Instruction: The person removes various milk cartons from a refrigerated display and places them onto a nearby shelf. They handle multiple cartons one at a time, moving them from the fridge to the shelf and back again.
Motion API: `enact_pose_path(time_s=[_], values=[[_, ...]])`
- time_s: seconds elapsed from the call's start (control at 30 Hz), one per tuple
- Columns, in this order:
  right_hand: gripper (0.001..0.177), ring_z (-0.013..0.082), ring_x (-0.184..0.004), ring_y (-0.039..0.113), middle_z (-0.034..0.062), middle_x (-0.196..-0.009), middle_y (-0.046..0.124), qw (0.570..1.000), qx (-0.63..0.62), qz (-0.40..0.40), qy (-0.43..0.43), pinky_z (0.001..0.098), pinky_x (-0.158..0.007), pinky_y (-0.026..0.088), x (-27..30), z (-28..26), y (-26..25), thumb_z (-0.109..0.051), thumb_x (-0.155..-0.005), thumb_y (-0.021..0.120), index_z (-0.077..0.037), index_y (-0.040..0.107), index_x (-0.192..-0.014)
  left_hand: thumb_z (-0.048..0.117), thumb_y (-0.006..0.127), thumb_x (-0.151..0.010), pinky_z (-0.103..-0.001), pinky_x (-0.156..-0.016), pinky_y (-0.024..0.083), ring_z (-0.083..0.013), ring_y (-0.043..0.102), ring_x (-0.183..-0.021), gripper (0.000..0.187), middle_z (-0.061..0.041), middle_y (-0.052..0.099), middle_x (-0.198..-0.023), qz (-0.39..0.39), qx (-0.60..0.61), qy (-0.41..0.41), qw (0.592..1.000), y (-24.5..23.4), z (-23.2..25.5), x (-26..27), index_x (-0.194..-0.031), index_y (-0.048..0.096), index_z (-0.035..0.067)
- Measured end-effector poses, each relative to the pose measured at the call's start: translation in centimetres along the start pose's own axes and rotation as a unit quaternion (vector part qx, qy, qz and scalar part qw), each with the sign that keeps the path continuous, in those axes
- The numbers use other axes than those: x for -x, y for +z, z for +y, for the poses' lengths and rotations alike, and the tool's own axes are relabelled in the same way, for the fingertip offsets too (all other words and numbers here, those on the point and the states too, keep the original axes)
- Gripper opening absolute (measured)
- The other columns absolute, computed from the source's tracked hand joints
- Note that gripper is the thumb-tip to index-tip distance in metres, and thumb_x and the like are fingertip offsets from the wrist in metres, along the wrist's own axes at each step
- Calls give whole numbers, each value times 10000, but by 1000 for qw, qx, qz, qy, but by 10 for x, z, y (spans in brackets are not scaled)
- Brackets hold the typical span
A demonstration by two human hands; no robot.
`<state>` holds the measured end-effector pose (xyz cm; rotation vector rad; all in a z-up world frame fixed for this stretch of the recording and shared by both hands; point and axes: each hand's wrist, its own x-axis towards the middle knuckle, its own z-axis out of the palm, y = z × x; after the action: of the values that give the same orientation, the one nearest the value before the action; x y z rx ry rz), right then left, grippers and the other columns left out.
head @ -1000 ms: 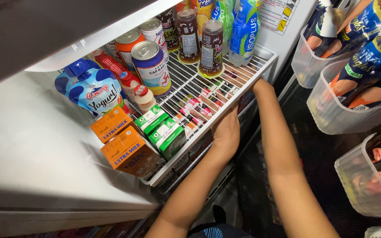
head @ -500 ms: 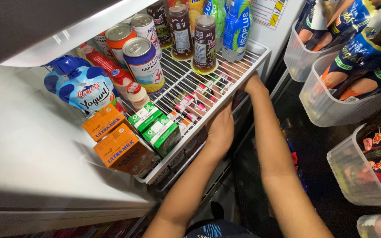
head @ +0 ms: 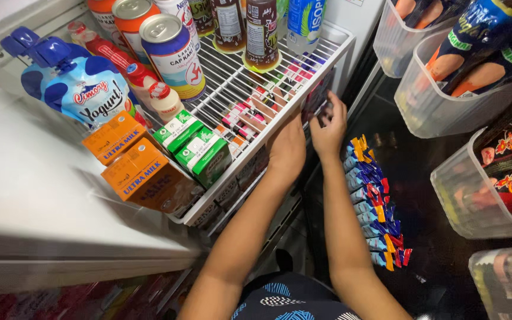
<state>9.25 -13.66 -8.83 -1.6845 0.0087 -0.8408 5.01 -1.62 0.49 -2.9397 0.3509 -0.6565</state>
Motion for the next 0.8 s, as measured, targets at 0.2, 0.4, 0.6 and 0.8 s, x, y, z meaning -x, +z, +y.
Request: enact_pose_path(time_s=[0.2,0.4,0.6,0.8], values=[[451,167,-999,608,82,-1299,606,998,-35,-30,43,289,-861,541,13,19,12,14,-959,702,-5,599,-1397,255,534,-960,-783,-1107,252,-507,334,-1444,568,-169,390,-1565,49,98,-36,993,0,10,2,-1494,462,76],[243,200,-1085,666,96,-1169,680,994,94,-27,-53,305,-917,531,51,16,-9,-48,-1003,674,-1,666,-1242,184,571,-987,-559,-1173,377,-321,469,-1466,429,-140,532,-1539,158,183,73,968,1,14,39,-1388,570,33],[224,171,-1052,666,82,-1127,674,996,-1,-85,31,284,-903,540,118,4,-23,-20,-951,650,13,686,-1169,195,708,-868,-620,-1109,375,-365,512,-1337,390,-125,589,-1377,125,324,69,935,-12,-11,117,-1229,629,72],[223,61,-861,655,36,-1087,672,980,-6,-148,136,204,-741,552,211,-9,-40,-12,-928,721,-5,702,-1151,200,737,-851,-573,-1049,412,-344,545,-1269,421,-103,606,-1328,54,379,15,924,0,-54,230,-1248,651,93]])
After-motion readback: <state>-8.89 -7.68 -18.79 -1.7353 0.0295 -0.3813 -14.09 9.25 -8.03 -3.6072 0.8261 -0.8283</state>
